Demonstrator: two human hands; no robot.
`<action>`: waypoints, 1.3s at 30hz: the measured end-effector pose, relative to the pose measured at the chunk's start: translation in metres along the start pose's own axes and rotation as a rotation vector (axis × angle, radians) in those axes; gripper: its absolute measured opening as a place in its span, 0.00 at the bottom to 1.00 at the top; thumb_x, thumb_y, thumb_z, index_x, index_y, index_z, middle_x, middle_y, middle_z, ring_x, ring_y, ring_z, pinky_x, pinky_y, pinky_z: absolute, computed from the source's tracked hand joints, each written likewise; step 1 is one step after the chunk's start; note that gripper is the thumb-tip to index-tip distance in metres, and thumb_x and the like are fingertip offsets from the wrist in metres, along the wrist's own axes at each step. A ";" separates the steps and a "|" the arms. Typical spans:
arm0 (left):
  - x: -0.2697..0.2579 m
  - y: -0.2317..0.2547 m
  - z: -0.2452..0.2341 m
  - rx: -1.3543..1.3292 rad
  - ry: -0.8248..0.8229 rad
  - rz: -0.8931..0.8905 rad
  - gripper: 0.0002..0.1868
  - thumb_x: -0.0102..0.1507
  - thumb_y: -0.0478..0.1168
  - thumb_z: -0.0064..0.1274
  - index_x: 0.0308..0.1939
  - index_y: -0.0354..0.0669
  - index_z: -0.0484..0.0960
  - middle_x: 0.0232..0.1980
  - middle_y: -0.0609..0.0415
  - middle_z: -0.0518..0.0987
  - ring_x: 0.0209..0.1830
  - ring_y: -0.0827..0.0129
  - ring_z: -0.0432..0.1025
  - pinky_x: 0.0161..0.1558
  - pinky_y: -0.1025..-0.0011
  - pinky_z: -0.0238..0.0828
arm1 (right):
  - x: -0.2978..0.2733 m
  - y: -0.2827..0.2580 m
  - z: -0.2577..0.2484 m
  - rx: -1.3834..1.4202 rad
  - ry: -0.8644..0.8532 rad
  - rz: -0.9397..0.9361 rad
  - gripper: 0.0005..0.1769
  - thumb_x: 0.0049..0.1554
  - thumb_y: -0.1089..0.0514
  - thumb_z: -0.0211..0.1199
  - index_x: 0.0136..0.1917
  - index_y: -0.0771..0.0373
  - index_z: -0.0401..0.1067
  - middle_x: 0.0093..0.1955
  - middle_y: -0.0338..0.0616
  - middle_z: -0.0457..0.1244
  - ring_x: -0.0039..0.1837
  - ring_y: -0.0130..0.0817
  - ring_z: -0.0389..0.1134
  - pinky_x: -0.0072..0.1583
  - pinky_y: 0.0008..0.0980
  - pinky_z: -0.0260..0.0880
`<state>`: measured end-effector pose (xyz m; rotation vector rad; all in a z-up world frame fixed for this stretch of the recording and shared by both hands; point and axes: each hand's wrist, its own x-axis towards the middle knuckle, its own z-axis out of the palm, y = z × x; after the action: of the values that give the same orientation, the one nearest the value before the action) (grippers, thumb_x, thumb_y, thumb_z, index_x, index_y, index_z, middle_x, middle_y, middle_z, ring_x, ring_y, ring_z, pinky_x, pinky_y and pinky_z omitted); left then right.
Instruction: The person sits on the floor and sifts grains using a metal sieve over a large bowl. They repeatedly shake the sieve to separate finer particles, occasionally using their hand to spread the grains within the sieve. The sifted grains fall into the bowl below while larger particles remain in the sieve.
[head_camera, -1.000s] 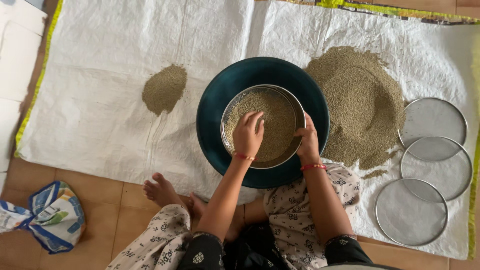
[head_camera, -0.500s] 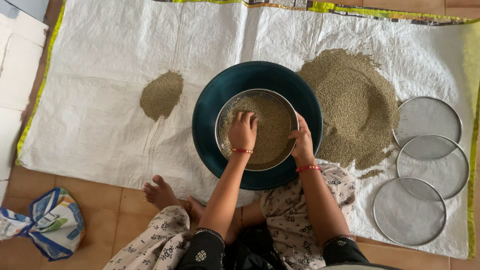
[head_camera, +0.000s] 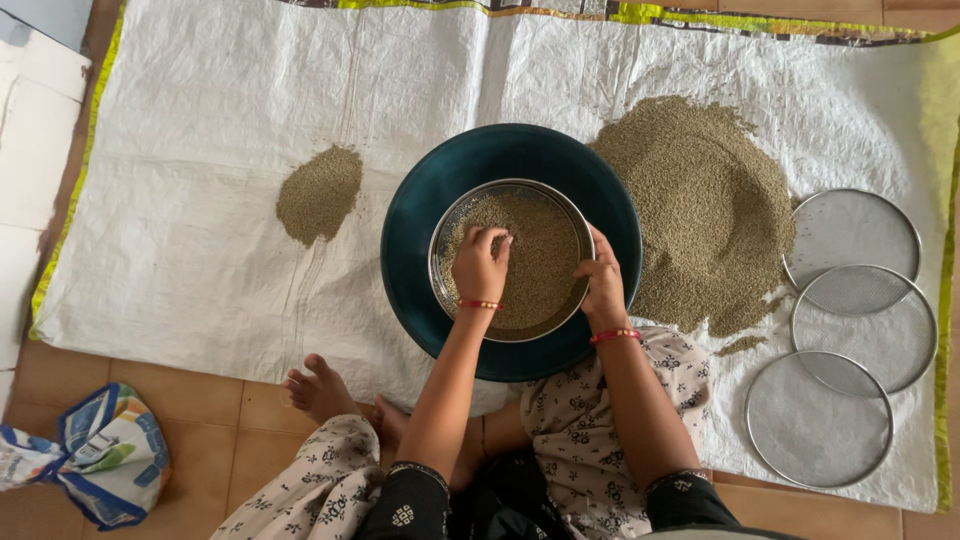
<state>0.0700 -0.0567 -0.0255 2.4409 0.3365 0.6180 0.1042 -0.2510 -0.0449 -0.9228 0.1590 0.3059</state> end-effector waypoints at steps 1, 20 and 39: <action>0.001 0.002 -0.004 -0.043 -0.029 -0.045 0.07 0.62 0.45 0.63 0.40 0.49 0.85 0.43 0.56 0.81 0.31 0.66 0.76 0.30 0.70 0.74 | 0.000 0.000 0.000 0.000 0.011 0.008 0.43 0.43 0.79 0.44 0.72 0.67 0.64 0.63 0.47 0.64 0.62 0.32 0.66 0.60 0.28 0.70; -0.002 -0.053 -0.106 0.036 0.162 -0.149 0.04 0.63 0.42 0.62 0.40 0.50 0.87 0.41 0.56 0.83 0.31 0.65 0.77 0.34 0.68 0.73 | 0.010 -0.001 -0.014 -0.052 0.122 -0.062 0.44 0.41 0.80 0.46 0.72 0.67 0.65 0.63 0.41 0.63 0.65 0.30 0.64 0.62 0.27 0.66; -0.023 -0.057 -0.067 -0.923 -0.061 -0.374 0.24 0.72 0.49 0.48 0.66 0.36 0.76 0.56 0.52 0.82 0.54 0.75 0.74 0.56 0.78 0.70 | 0.014 0.006 -0.027 0.238 0.009 0.020 0.39 0.42 0.77 0.43 0.68 0.64 0.65 0.57 0.50 0.65 0.55 0.41 0.70 0.56 0.34 0.76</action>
<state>0.0108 0.0121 -0.0195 1.4618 0.3643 0.3991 0.1157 -0.2662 -0.0696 -0.6878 0.2077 0.2943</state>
